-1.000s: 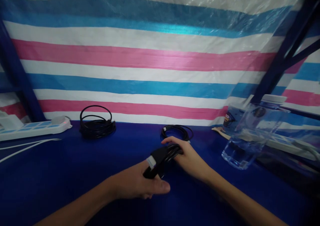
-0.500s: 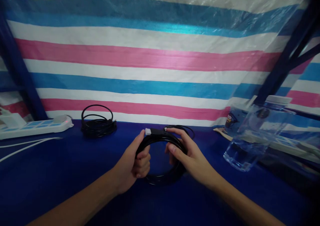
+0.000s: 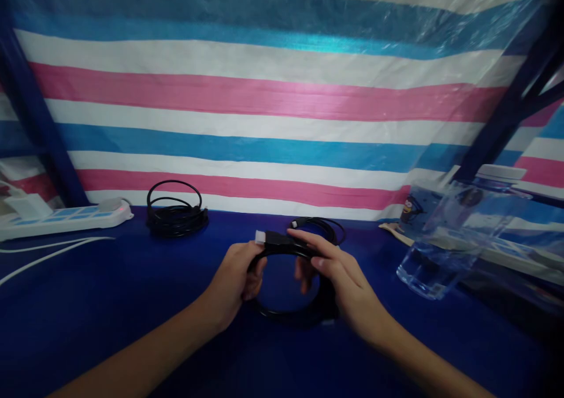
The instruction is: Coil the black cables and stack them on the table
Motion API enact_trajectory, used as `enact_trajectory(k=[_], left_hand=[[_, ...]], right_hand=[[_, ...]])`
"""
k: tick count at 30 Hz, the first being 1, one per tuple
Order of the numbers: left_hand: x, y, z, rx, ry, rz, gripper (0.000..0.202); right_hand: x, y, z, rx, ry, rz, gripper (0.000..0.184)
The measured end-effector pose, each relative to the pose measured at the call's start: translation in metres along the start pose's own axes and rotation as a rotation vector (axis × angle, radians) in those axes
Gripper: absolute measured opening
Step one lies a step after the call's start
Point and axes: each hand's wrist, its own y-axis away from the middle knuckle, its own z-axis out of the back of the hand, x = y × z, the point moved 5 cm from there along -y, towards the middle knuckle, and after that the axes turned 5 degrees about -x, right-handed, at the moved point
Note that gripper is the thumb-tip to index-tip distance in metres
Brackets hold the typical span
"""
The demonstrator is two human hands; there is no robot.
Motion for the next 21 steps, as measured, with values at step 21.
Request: enact_trajectory(k=[21], left_hand=[[0.011, 0.01, -0.007, -0.075, 0.295, 0.163, 0.041]], right_hand=[[-0.041, -0.002, -0.011, -0.203, -0.299, -0.307, 0.041]])
